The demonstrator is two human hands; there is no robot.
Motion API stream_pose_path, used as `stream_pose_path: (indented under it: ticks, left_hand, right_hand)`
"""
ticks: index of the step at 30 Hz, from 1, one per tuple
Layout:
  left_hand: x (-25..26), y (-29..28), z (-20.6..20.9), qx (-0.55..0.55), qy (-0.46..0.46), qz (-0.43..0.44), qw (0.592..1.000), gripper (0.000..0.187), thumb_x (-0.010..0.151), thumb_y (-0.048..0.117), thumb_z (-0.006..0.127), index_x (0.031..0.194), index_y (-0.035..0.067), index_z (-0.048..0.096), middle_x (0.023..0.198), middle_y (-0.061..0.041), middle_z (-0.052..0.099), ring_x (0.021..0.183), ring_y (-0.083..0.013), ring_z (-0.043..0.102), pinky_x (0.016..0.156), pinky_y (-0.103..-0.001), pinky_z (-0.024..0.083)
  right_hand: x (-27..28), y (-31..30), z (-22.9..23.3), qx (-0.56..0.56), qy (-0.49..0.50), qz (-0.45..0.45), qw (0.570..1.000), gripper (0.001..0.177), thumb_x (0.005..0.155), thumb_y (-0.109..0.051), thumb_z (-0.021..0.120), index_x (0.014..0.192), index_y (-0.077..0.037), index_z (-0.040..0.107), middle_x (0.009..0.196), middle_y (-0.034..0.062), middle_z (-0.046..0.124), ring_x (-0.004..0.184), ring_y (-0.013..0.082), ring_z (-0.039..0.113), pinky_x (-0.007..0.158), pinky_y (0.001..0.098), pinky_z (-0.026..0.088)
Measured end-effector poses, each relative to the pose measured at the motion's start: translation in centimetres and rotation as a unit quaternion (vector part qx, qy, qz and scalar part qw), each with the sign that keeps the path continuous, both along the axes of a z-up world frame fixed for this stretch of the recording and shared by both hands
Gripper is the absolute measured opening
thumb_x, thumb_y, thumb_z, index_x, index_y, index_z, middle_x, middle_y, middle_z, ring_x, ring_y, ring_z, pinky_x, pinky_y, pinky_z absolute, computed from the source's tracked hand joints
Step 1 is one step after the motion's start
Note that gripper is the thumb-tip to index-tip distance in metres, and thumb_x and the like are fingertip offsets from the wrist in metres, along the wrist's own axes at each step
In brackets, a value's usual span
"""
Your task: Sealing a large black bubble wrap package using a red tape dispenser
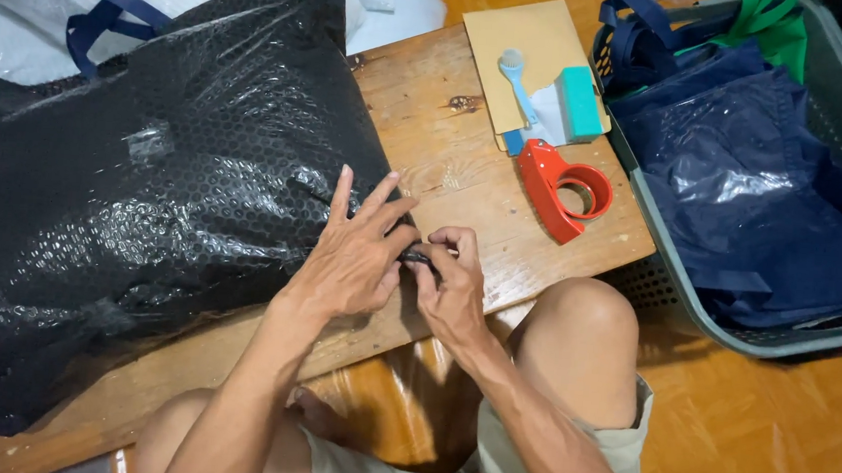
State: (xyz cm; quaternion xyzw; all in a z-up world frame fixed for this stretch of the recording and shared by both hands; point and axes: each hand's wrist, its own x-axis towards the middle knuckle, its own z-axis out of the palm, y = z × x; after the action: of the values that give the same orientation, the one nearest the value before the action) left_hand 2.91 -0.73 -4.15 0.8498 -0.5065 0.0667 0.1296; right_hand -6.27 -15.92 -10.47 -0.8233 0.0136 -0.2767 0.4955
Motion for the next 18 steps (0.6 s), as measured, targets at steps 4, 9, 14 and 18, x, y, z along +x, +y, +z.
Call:
stream_pose_path:
  ticks: [4,9,14,18]
  left_hand:
    - [-0.2,0.1,0.3,-0.017,-0.019,-0.005,1.000,0.019,0.082,0.022,0.069,0.098,0.013,0.072,0.134,-0.013,0.064,0.152,-0.0373,0.033,0.121,-0.073,0.002]
    - [-0.1,0.0,0.3,-0.022,-0.010,-0.010,1.000,0.014,0.089,0.023,0.068,0.097,0.014,0.074,0.127,-0.009,0.069,0.149,-0.0354,0.039,0.121,-0.073,0.003]
    - [0.3,0.0,-0.7,-0.023,-0.007,0.002,1.000,0.011,0.090,0.018,0.064,0.094,0.011,0.071,0.124,-0.010,0.069,0.148,-0.0346,0.041,0.122,-0.071,0.006]
    - [0.1,0.0,-0.4,-0.020,-0.014,0.009,1.000,0.010,0.091,0.018,0.062,0.093,0.012,0.070,0.128,-0.011,0.068,0.149,-0.0348,0.039,0.122,-0.071,0.006]
  right_hand:
    - [-0.4,0.0,-0.6,-0.017,-0.016,-0.030,0.999,0.015,0.089,-0.013,0.076,0.103,-0.011,0.077,0.107,0.0099,0.055,0.101,0.0311,0.067,0.095,0.0383,0.055]
    - [-0.9,0.2,0.1,0.013,-0.011,-0.026,1.000,0.035,0.083,-0.023,0.086,0.115,-0.013,0.077,0.103,0.0088,0.065,0.097,0.0269,0.071,0.089,0.0357,0.057]
    - [0.1,0.5,-0.4,0.013,-0.019,-0.035,0.999,0.008,0.090,-0.015,0.077,0.097,-0.012,0.079,0.094,0.0081,0.066,0.088,0.0291,0.072,0.081,0.0365,0.057]
    - [0.0,0.1,0.0,0.051,-0.003,-0.013,0.999,0.010,0.089,-0.016,0.079,0.099,-0.013,0.079,0.098,0.0081,0.070,0.092,0.0291,0.072,0.083,0.0385,0.056]
